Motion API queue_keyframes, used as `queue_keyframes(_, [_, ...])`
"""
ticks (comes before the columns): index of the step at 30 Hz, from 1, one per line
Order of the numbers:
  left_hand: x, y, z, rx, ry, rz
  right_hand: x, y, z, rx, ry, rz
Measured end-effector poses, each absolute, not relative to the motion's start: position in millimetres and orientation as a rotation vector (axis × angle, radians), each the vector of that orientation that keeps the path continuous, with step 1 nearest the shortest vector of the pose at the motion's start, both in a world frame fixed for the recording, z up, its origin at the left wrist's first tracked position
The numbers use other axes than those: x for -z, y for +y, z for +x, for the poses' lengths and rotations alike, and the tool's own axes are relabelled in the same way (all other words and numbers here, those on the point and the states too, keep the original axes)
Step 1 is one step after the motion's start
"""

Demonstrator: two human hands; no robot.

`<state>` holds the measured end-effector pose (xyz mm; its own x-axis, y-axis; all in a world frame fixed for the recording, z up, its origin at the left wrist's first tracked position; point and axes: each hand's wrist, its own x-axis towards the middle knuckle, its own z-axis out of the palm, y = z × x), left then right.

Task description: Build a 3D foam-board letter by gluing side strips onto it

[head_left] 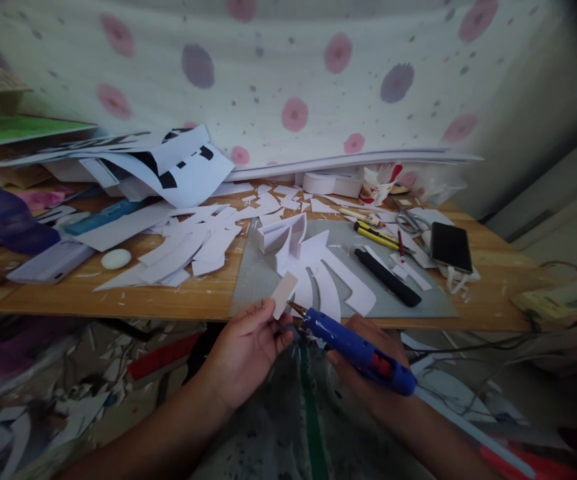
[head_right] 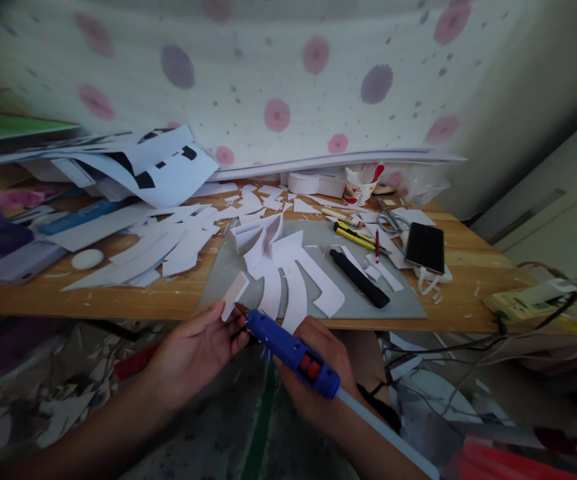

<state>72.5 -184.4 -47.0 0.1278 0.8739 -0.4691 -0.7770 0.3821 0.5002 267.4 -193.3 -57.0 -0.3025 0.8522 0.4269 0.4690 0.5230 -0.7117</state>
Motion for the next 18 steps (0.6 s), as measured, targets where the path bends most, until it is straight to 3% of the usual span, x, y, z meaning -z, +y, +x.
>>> queue_keyframes(13, [50.8,-186.8,68.1,-1.199,0.805,0.2,52.9,-191.0,271.3,-0.527,-1.89,-1.138])
queue_keyframes(18, [54.6,-188.4,65.0,-1.194,0.778,0.271,48.5,-191.3,275.6,-0.64,-1.84,-1.134])
